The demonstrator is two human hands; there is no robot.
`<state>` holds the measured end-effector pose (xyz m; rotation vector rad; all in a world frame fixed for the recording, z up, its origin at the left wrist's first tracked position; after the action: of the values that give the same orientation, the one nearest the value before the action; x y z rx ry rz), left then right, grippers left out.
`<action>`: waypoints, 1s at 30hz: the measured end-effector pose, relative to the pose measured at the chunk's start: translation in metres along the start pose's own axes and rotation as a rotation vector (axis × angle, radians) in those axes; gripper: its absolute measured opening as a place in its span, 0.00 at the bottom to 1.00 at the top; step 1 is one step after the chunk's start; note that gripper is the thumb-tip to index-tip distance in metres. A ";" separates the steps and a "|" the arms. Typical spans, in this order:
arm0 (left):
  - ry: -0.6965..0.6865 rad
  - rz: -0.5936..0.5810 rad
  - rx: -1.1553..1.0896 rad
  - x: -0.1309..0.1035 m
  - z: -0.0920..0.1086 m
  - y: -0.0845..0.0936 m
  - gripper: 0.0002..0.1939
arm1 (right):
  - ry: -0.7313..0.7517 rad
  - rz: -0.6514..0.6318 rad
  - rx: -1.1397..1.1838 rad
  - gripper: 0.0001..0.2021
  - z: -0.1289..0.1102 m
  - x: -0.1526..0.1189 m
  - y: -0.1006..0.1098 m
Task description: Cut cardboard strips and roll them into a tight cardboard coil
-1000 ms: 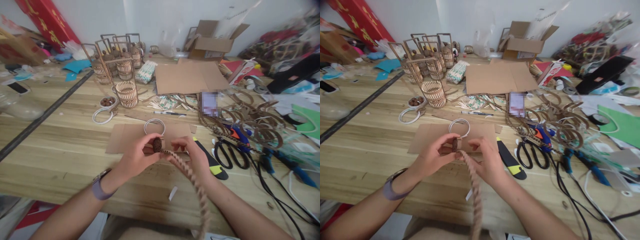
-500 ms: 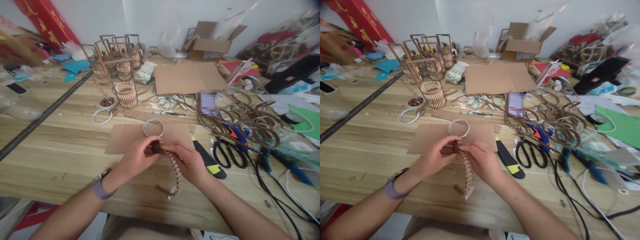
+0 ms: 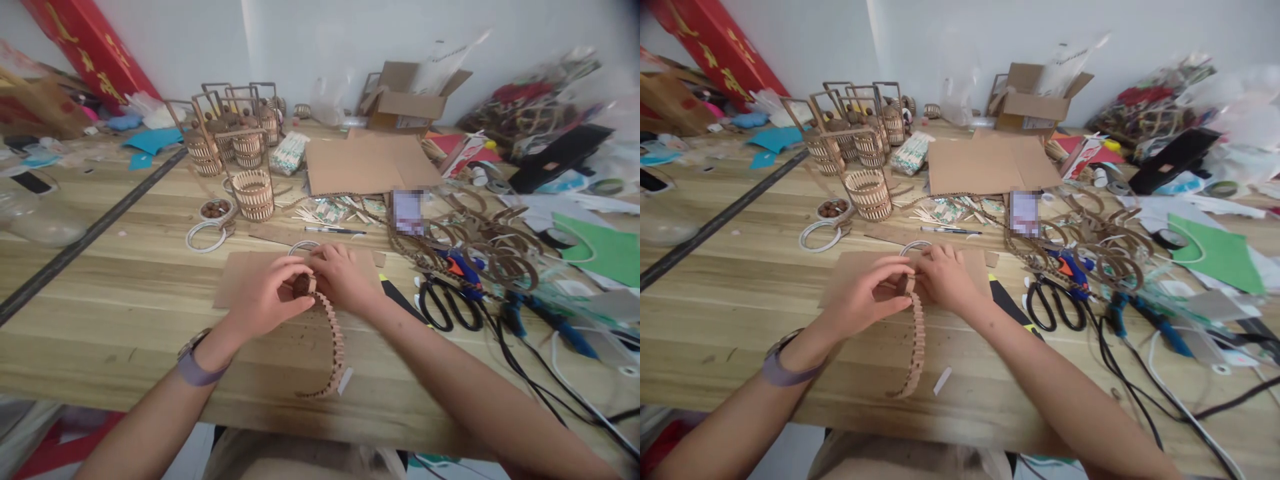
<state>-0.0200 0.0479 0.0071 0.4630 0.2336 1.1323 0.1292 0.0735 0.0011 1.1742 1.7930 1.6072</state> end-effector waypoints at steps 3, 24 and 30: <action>-0.008 -0.116 0.178 0.000 0.001 -0.005 0.17 | 0.034 0.073 0.023 0.09 0.005 -0.009 0.013; -0.057 -0.118 0.298 -0.003 0.010 -0.022 0.19 | -0.062 0.536 0.317 0.12 0.018 -0.067 0.038; -0.095 -0.091 0.329 -0.005 0.012 -0.025 0.18 | -0.144 0.575 0.233 0.12 0.028 -0.067 0.038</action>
<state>0.0034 0.0319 0.0056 0.7883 0.3568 0.9823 0.1983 0.0321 0.0177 2.0006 1.6719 1.5666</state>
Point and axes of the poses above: each hand's wrist, its own x-axis towards the middle knuckle, its own y-axis out of the back of the hand, z = x × y, the point moved 5 cm from there along x, towards the middle knuckle, and after that the axes turned 4 degrees about y, right-handed, at the moved point
